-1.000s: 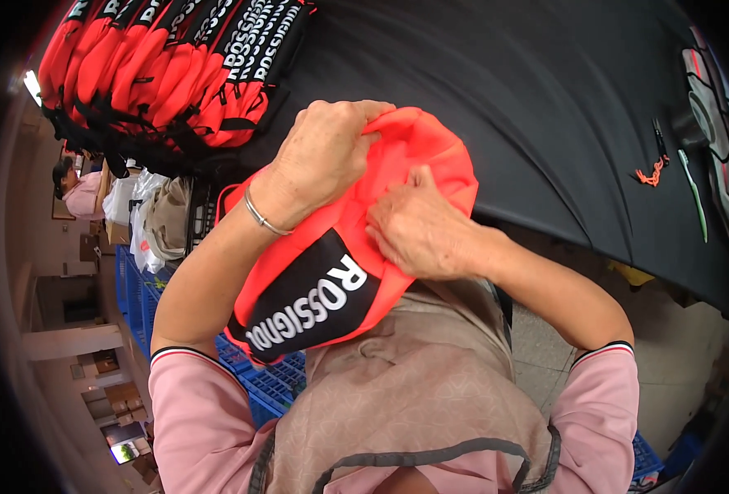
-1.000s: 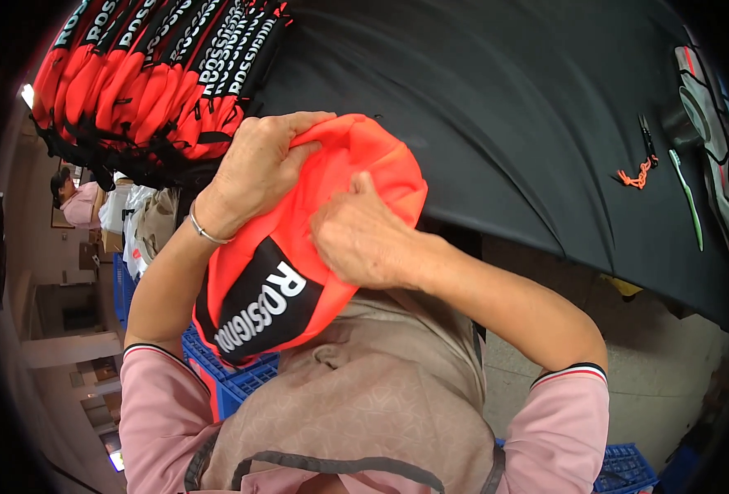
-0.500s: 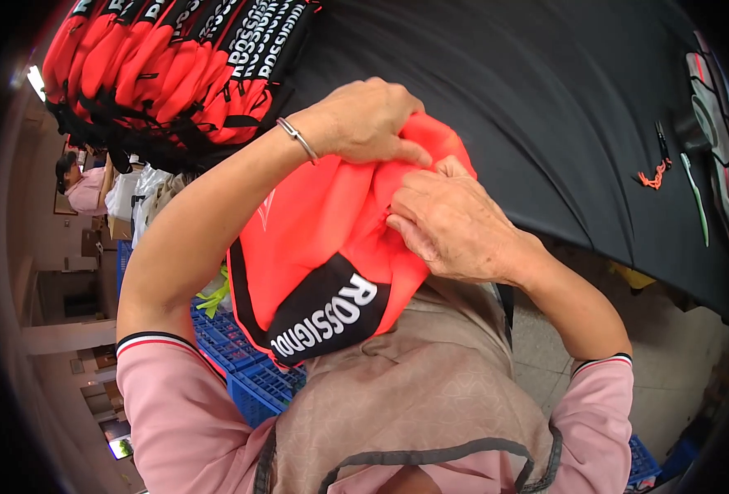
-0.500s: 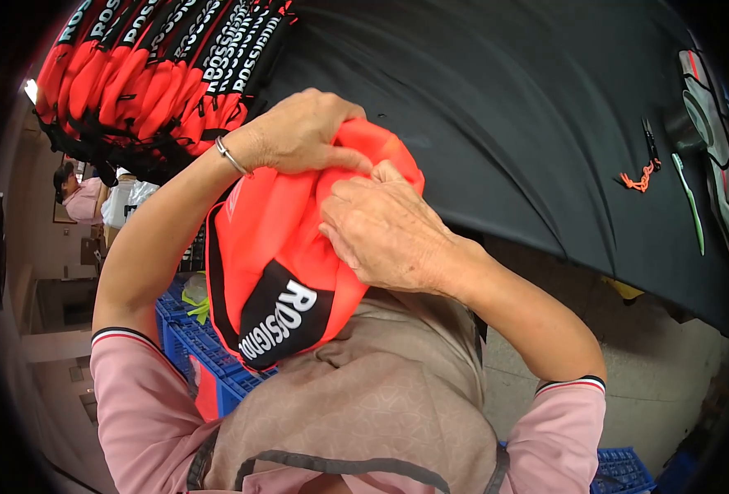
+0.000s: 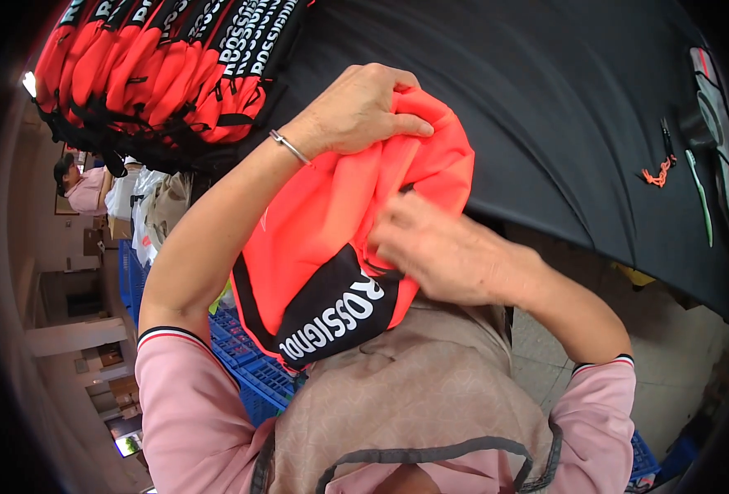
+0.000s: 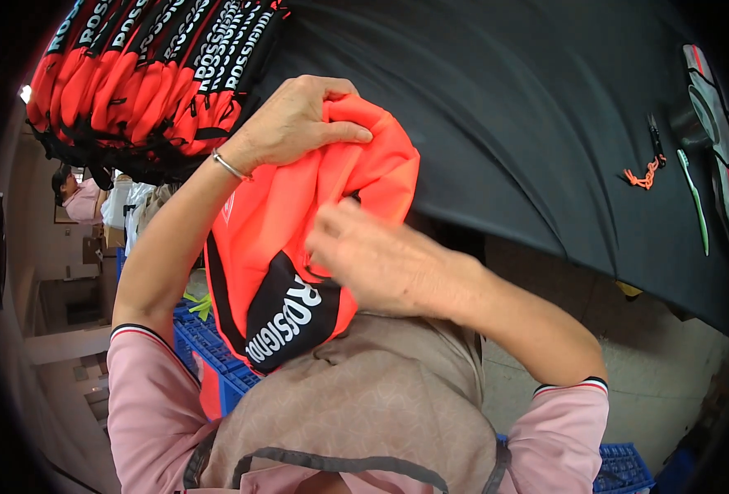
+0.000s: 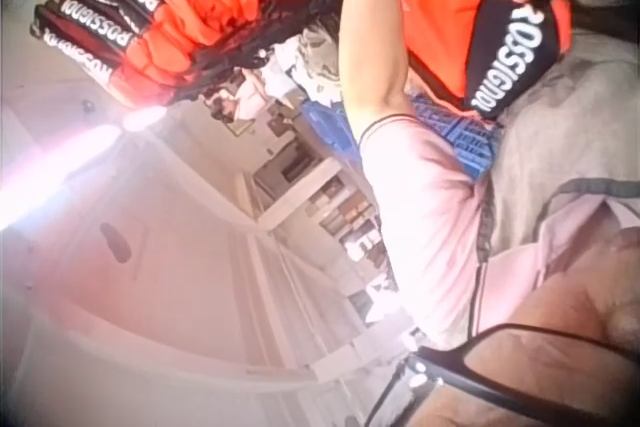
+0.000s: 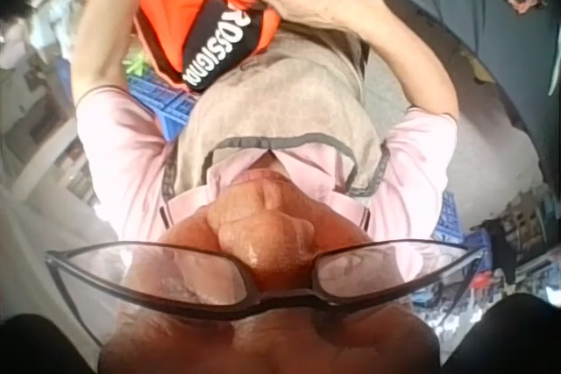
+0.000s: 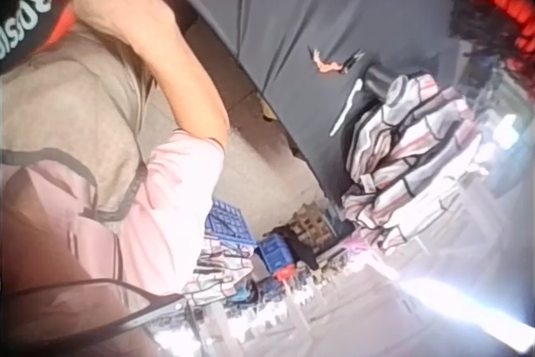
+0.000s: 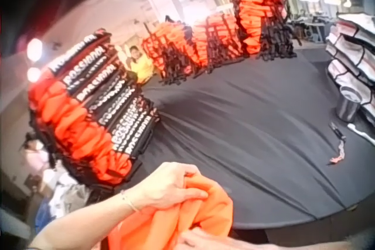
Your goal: Finishing backpacks by trimming loose threads and cleaning seams with a brush.
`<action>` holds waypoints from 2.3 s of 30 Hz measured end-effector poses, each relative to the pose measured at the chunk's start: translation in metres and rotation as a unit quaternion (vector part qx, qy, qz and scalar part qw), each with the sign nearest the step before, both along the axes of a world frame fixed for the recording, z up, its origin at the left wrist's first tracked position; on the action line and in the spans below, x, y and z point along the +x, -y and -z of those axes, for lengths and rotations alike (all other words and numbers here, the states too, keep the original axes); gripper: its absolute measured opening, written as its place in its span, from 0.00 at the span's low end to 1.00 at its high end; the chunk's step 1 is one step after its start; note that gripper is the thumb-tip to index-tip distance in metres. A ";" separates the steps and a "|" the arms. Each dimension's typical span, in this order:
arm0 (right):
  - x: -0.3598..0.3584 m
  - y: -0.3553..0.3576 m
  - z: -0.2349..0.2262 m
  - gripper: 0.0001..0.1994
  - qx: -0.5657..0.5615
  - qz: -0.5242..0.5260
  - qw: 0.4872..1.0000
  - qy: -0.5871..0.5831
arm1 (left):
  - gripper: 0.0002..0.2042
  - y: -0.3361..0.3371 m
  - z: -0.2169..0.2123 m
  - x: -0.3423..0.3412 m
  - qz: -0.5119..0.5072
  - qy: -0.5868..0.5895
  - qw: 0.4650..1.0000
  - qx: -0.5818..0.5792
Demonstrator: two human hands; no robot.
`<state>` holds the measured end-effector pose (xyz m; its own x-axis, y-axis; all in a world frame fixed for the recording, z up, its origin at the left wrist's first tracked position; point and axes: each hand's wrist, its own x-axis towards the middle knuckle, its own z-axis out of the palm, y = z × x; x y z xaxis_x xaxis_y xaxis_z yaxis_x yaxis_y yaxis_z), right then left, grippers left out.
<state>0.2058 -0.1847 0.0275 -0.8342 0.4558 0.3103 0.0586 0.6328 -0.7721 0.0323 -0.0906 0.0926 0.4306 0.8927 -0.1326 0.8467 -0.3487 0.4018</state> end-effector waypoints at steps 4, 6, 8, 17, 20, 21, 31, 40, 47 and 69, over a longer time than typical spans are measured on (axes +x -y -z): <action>-0.001 -0.011 0.016 0.18 0.066 0.089 0.994 -0.013 | 0.16 0.004 -0.004 -0.006 -0.006 0.016 1.000 0.012; -0.004 -0.010 0.020 0.21 0.173 0.110 0.979 -0.002 | 0.16 0.007 -0.005 -0.006 -0.007 0.025 1.000 0.016; -0.007 -0.011 0.025 0.21 0.180 0.104 0.978 -0.003 | 0.16 0.011 -0.008 -0.004 0.002 0.031 0.999 0.009; -0.025 -0.017 0.012 0.14 0.280 0.068 0.950 0.121 | 0.17 0.026 -0.012 -0.009 -0.008 0.004 1.000 0.024; -0.025 -0.023 0.010 0.11 0.329 0.044 0.940 0.085 | 0.21 0.042 -0.007 -0.024 0.051 -0.007 0.976 0.210; -0.022 -0.024 0.012 0.09 0.334 0.026 0.940 0.070 | 0.21 0.055 -0.011 -0.025 0.053 -0.005 0.977 0.206; -0.014 -0.026 -0.022 0.06 0.306 -0.050 0.950 0.035 | 0.10 0.103 -0.041 -0.091 -0.006 -0.116 0.991 0.067; 0.038 0.023 -0.060 0.07 0.344 0.052 0.938 0.003 | 0.09 0.104 -0.054 -0.110 -0.004 0.055 0.998 -0.043; 0.047 0.013 -0.056 0.07 0.355 0.111 0.928 0.028 | 0.16 0.094 -0.046 -0.091 0.063 0.028 0.959 0.275; 0.079 0.029 -0.058 0.13 0.265 0.109 0.958 0.030 | 0.17 0.069 -0.070 -0.042 0.349 -0.035 0.869 0.350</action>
